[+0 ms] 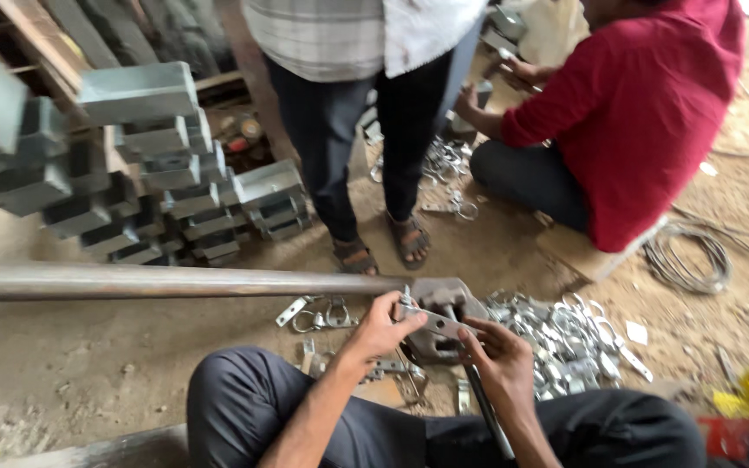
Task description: The person sits on the floor and uses a hammer to drive a metal pin into a hole on a metal plate held in a large hex-shaped jig, then places the assembled part into a pile and repeats the process with additional metal plates and pins.
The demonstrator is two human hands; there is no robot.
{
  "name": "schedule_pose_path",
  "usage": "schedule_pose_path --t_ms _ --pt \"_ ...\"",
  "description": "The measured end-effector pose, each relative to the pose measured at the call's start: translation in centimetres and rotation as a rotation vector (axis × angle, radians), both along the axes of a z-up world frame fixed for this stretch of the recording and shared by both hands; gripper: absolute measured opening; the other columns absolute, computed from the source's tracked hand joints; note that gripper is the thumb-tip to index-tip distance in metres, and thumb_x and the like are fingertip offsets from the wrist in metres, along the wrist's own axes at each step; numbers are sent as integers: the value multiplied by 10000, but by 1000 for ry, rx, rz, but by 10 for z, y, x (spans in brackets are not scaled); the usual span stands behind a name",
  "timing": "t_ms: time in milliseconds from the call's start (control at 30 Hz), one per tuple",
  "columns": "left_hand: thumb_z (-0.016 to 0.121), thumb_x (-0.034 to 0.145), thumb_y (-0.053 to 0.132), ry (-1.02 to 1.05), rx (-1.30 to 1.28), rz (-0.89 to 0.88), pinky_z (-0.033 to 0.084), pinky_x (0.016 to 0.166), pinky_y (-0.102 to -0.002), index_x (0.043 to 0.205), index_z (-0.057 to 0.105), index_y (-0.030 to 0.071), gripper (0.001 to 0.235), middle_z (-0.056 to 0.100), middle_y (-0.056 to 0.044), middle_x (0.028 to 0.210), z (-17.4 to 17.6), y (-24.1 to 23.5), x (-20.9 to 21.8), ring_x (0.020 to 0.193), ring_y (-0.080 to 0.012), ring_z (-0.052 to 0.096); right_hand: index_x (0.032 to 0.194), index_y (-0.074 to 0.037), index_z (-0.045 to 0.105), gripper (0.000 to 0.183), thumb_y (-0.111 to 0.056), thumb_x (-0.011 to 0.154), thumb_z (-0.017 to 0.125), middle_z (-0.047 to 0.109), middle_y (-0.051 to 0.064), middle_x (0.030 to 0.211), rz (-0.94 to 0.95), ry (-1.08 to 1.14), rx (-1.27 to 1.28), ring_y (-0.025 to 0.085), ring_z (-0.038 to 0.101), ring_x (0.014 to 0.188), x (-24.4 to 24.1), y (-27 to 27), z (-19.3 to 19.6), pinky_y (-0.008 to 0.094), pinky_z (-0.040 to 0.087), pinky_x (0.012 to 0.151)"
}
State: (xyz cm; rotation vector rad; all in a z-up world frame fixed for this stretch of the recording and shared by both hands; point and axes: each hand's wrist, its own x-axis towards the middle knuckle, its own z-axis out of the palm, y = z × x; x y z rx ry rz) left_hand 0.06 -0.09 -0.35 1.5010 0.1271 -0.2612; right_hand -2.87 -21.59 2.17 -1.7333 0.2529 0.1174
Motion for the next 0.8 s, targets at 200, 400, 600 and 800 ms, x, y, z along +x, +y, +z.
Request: schedule_pose_path --t_ms 200,400,600,800 --pt "849 833 170 -125 219 0 370 587 -279 958 705 27 238 488 14 737 -6 5 3 679 -99 437 1124 -9 756 288 -144 870 744 820 160 939 36 -39 -51 230 798 784 -1 -2 -3 349 660 671" --pt "822 838 158 -107 89 -24 412 614 -241 933 709 45 186 594 55 734 13 7 0 692 -56 500 1137 -42 751 256 -147 912 692 820 132 989 61 -88 -57 217 823 813 1 -5 -7 347 647 675" --pt "826 853 149 -41 22 33 398 610 -257 914 700 28 184 604 43 735 -10 9 5 689 -67 485 1229 -86 721 290 -123 955 633 805 118 1048 66 -95 -145 221 779 811 -1 -2 -2 336 665 640" --pt "847 801 179 -96 153 503 498 691 -292 999 666 56 295 623 35 860 -46 11 25 772 -96 557 1367 -45 561 533 -195 883 725 632 241 1168 173 -479 -585 411 664 975 -6 -7 0 465 543 778"
